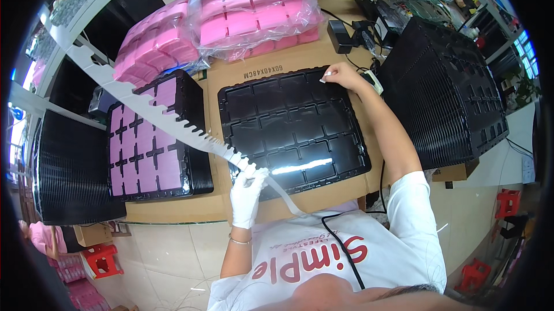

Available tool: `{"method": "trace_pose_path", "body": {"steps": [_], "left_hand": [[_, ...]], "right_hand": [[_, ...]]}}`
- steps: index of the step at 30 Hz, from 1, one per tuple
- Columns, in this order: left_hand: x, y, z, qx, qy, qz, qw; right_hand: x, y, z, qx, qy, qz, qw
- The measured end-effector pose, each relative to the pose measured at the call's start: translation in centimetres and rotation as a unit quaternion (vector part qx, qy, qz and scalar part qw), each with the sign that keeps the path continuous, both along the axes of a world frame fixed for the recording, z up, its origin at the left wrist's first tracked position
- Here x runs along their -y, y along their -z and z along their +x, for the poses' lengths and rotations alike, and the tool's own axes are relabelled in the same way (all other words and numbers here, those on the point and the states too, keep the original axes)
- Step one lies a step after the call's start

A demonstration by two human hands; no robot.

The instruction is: The person assembles black plastic trays by applying adhesive tape to the edges and inserting pink foam inserts. They handle the trays and foam pieces one at a time, repeating the process for multiple units on a workbench.

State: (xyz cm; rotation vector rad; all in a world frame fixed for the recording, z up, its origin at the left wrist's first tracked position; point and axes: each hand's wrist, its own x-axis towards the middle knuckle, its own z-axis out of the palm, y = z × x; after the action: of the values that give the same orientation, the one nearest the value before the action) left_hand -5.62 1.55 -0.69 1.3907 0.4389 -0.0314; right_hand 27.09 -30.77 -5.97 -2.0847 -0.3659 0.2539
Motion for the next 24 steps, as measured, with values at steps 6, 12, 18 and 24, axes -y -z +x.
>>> {"method": "trace_pose_path", "body": {"steps": [6, 12, 18, 24], "left_hand": [[0.1, 0.2, 0.2, 0.004, 0.017, -0.005, 1.000], [0.0, 0.4, 0.1, -0.004, 0.013, 0.022, 1.000], [0.0, -0.1, 0.0, -0.008, 0.001, 0.013, 1.000], [-0.1, 0.0, -0.1, -0.007, 0.005, 0.011, 1.000]], "right_hand": [[-1.6, -0.7, 0.6, 0.066, 0.086, -0.210, 0.972], [-1.9, -1.1, 1.1, 0.090, 0.057, -0.297, 0.949], [-2.2, -1.6, 0.8, 0.087, 0.052, -0.318, 0.943], [-2.6, -2.1, 0.7, 0.060, 0.061, -0.327, 0.941]]}}
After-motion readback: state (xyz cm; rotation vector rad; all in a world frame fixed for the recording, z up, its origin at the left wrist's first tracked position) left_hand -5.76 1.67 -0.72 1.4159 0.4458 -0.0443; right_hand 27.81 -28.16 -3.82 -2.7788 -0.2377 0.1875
